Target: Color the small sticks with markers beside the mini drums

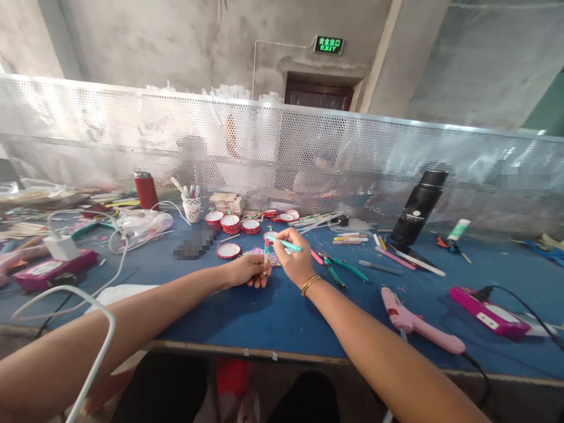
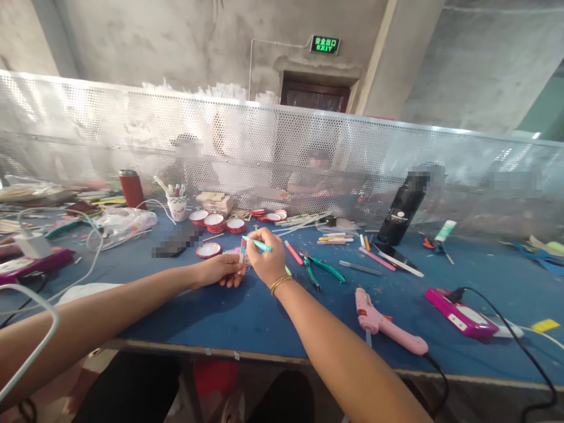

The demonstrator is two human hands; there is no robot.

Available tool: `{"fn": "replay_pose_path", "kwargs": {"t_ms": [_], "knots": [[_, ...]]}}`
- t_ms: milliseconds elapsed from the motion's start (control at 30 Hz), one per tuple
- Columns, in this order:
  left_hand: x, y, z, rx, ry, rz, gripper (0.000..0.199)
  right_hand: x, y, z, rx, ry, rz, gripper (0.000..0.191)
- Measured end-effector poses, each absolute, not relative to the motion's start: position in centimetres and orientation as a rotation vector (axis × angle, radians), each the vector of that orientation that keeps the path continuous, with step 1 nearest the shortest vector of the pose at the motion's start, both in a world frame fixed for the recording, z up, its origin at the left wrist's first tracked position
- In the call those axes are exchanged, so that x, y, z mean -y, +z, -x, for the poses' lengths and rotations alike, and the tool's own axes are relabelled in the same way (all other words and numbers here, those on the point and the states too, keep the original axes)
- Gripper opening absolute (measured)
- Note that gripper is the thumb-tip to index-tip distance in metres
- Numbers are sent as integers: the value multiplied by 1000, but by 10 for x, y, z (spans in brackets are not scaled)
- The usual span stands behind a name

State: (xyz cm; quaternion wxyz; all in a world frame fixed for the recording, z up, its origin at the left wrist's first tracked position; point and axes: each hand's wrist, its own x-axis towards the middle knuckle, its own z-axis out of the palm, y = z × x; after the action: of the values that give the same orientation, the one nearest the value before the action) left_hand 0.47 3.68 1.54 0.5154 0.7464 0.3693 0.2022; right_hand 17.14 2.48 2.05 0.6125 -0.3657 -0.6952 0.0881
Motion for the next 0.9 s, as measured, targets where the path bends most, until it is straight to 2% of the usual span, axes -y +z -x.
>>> {"fn": "replay_pose_path", "kwargs": {"t_ms": [267,667,900], "knots": [[-36,18,-7,-912,489,-1728,38,-32,12,-172,1533,247,841,6],[-31,17,-7,-905,503,-1824,25,-28,16,-172,1535,238,810,8],[-37,12,-3,-902,502,-1757,34,-29,17,-172,1531,189,850,11]]}}
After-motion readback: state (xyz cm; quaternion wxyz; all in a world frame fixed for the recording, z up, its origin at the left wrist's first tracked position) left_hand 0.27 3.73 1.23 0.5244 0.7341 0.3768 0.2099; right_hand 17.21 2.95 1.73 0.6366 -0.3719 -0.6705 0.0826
